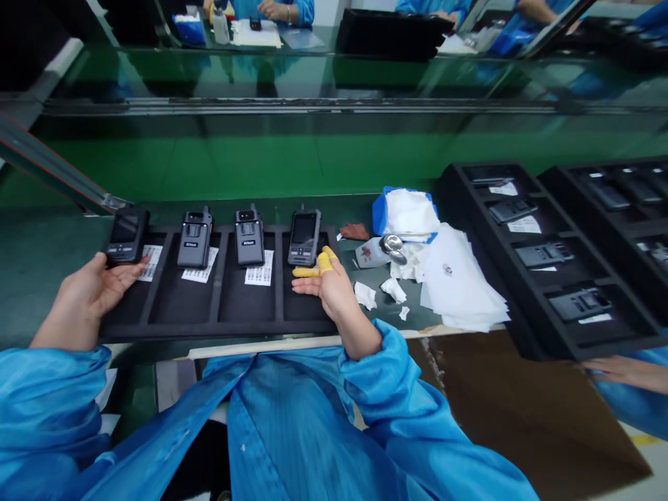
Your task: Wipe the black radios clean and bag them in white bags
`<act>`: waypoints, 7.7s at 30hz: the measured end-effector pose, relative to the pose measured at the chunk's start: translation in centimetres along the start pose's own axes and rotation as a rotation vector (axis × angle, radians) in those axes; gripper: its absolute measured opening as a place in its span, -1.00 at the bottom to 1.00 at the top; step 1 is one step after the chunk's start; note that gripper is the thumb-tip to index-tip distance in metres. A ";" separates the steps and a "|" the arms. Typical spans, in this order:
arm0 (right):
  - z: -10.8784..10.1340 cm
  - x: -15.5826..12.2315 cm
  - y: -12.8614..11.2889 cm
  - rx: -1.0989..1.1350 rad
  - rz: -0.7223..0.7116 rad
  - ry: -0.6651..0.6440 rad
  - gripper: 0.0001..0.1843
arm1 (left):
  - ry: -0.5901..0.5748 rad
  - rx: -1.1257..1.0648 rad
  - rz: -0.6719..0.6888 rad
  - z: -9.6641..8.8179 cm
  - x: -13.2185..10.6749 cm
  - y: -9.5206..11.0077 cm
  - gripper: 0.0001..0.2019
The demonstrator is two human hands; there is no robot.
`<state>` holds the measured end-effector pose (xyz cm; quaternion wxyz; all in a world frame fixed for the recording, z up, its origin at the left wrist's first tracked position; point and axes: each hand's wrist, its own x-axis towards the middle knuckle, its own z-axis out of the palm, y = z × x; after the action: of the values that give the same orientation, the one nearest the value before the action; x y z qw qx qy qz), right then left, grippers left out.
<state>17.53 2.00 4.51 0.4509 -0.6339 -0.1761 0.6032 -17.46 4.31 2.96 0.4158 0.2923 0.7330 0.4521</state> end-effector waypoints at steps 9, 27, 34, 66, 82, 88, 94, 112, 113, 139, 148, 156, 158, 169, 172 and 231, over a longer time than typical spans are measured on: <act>0.0 -1.5 0.4 -0.534 -0.349 -0.066 -0.12 | 0.142 0.425 0.208 -0.2 -5.3 1.1 -0.41; 8.7 0.2 0.5 -0.362 -0.164 -0.204 -0.40 | -0.189 -0.088 0.087 7.3 -4.7 2.5 -0.66; 8.8 0.5 1.0 0.169 0.219 -0.409 -0.58 | -0.244 -0.622 -0.362 9.0 -4.9 2.3 -0.69; -7.1 3.5 -3.7 -1.495 -1.000 0.224 -0.55 | -0.523 0.687 1.373 16.2 -15.0 -2.4 -0.68; -6.3 7.3 -2.2 -1.642 -1.387 -0.318 -0.60 | -0.531 0.978 1.292 18.7 -14.9 -4.1 -0.47; -6.3 9.4 -3.2 -1.557 -1.221 0.046 -0.53 | -0.519 0.967 1.299 18.8 -15.0 -3.9 -0.48; -8.7 6.7 -0.7 -1.640 -1.339 -0.236 -0.59 | -0.535 0.975 1.264 18.8 -15.0 -4.2 -0.51; -7.4 7.8 -1.8 -1.606 -1.293 -0.135 -0.58 | -0.543 0.986 1.232 18.9 -15.0 -4.0 -0.52; -7.9 7.2 -1.1 -1.620 -1.311 -0.189 -0.57 | -0.545 0.978 1.229 18.9 -15.0 -4.0 -0.52; 5.0 7.7 -1.3 -1.660 -1.632 -0.681 -0.59 | -0.316 1.027 1.102 13.5 -13.2 -4.8 -0.42; 5.0 11.4 -3.7 -1.565 -1.460 -0.423 -0.55 | -0.306 1.031 1.084 13.5 -13.4 -4.7 -0.47; 1.0 7.3 -0.6 -1.618 -1.535 -0.712 -0.56 | -0.234 0.980 1.167 13.5 -13.4 -5.1 -0.55; 2.2 7.0 -1.6 -1.618 -1.520 -0.627 -0.56 | -0.240 0.976 1.176 13.4 -13.4 -5.2 -0.56; 6.7 7.9 -2.0 -1.737 -1.498 -0.557 -0.56 | -0.318 0.937 1.125 13.4 -13.2 -5.0 -0.55; 4.2 6.8 -0.4 -1.734 -1.570 -0.649 -0.59 | -0.234 0.726 1.215 12.6 -13.4 -4.3 -0.69; 12.5 3.6 1.8 -1.716 -1.568 -0.828 -0.60 | 0.183 0.697 1.044 3.8 -9.0 -4.7 -0.67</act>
<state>6.14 8.25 2.57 0.0389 -0.2088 -0.9771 0.0141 -9.99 -3.34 0.84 -0.0433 0.6898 0.6304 0.3535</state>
